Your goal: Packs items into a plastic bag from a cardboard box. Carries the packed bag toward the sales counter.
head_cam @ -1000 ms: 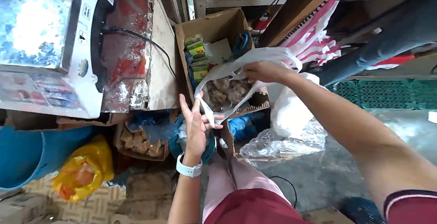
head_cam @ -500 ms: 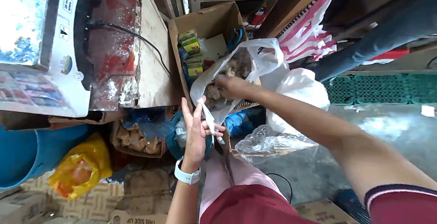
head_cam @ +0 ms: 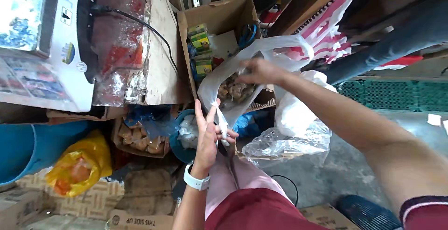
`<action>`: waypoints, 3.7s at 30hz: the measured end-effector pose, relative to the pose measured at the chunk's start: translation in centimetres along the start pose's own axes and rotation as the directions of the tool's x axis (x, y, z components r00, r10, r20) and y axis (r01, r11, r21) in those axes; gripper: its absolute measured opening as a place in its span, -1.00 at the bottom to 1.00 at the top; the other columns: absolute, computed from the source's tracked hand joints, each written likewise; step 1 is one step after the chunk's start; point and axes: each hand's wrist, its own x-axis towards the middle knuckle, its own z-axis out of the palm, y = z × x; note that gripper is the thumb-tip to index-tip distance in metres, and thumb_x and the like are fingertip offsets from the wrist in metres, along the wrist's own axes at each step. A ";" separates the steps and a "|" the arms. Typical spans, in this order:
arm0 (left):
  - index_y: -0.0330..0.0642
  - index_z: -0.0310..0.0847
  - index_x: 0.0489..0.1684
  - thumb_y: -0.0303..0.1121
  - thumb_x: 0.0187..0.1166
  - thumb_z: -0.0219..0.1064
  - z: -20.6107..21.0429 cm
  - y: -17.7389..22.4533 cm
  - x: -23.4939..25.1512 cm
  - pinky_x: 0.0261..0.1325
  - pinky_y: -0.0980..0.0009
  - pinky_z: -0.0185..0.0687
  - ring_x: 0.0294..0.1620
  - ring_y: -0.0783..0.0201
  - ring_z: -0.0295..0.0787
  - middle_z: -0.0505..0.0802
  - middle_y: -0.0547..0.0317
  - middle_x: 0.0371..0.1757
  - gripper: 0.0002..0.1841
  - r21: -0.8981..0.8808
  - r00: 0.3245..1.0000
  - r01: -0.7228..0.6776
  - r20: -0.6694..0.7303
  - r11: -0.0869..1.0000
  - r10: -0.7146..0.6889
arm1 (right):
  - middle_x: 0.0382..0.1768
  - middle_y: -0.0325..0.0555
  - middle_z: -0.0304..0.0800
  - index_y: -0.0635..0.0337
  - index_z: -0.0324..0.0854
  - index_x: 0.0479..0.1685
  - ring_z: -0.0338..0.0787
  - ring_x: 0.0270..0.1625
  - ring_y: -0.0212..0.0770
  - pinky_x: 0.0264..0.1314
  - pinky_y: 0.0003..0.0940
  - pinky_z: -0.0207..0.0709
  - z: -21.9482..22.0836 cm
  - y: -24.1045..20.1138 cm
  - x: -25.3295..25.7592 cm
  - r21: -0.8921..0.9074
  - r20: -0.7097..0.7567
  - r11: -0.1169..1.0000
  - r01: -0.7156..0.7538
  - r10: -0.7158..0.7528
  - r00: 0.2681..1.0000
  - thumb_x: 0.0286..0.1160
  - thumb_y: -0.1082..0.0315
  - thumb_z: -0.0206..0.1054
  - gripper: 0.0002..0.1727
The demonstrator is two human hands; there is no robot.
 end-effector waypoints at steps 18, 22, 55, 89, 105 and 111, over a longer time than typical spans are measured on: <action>-0.11 -0.99 0.76 0.46 0.55 0.03 -0.2 -0.2 0.0 -0.27 0.40 0.90 -0.40 0.31 0.87 0.28 -0.18 0.80 0.24 -0.011 0.999 -0.012 0.040 1.000 0.012 | -0.32 -0.17 0.53 0.31 0.64 0.08 0.45 -0.36 -0.37 -0.16 -0.30 0.45 -4.9 2.6 0.2 0.364 -0.223 0.844 -0.394 0.489 0.843 0.79 0.12 0.13 -0.61; 0.03 -0.97 0.78 0.47 0.56 -0.05 -0.3 0.3 0.9 -0.24 0.40 0.91 -0.39 0.29 0.89 0.28 -0.11 0.82 0.17 -0.023 0.998 -0.055 0.029 0.998 0.056 | 0.08 0.37 0.77 0.37 0.71 0.21 0.72 0.14 0.28 0.27 0.43 0.39 -4.9 0.7 0.3 0.203 -0.248 0.881 -0.428 0.469 0.848 0.73 0.14 0.23 -0.57; -0.07 -1.00 0.75 0.46 0.52 0.06 -1.0 0.5 1.3 -0.31 0.37 0.91 -0.39 0.21 0.90 0.19 -0.25 0.83 0.25 -0.062 0.996 -0.063 -0.062 0.996 0.060 | 0.16 0.35 0.81 0.29 0.76 0.19 0.76 0.30 0.36 0.36 0.43 0.50 9.7 0.8 5.1 -0.098 -0.015 0.932 -0.350 0.350 0.937 0.71 0.10 0.27 -0.57; -0.06 -0.95 0.79 0.43 0.58 0.04 -0.5 1.0 2.0 -0.27 0.37 0.91 -0.35 0.22 0.90 0.27 -0.20 0.79 0.20 -0.070 0.999 -0.048 -0.009 0.996 0.047 | 0.35 0.46 0.65 0.39 0.62 0.38 0.61 0.44 0.49 0.41 0.50 0.43 6.6 5.3 2.5 -0.416 0.068 0.824 -0.385 0.450 0.890 0.49 0.49 0.40 -0.55; -0.17 -1.00 0.75 0.46 0.56 0.03 -2.4 0.4 1.2 -0.29 0.36 0.90 -0.31 0.23 0.91 0.23 -0.23 0.81 0.26 -0.044 1.000 -0.011 0.012 0.999 0.012 | 0.60 0.43 0.43 0.51 0.39 0.58 0.41 0.69 0.27 0.76 0.11 0.16 7.7 1.2 6.2 0.031 0.106 0.815 -0.579 0.573 0.813 0.89 0.26 0.02 -0.49; -0.15 -1.00 0.75 0.43 0.57 0.07 -2.6 1.3 1.9 -0.30 0.36 0.90 -0.32 0.21 0.91 0.19 -0.26 0.82 0.26 -0.073 0.999 -0.029 0.020 0.997 0.031 | 0.39 0.42 0.64 0.38 0.64 0.36 0.61 0.48 0.38 0.57 0.37 0.36 10.6 1.3 4.3 -0.010 0.113 0.947 -0.322 0.321 0.940 0.63 0.17 0.38 -0.51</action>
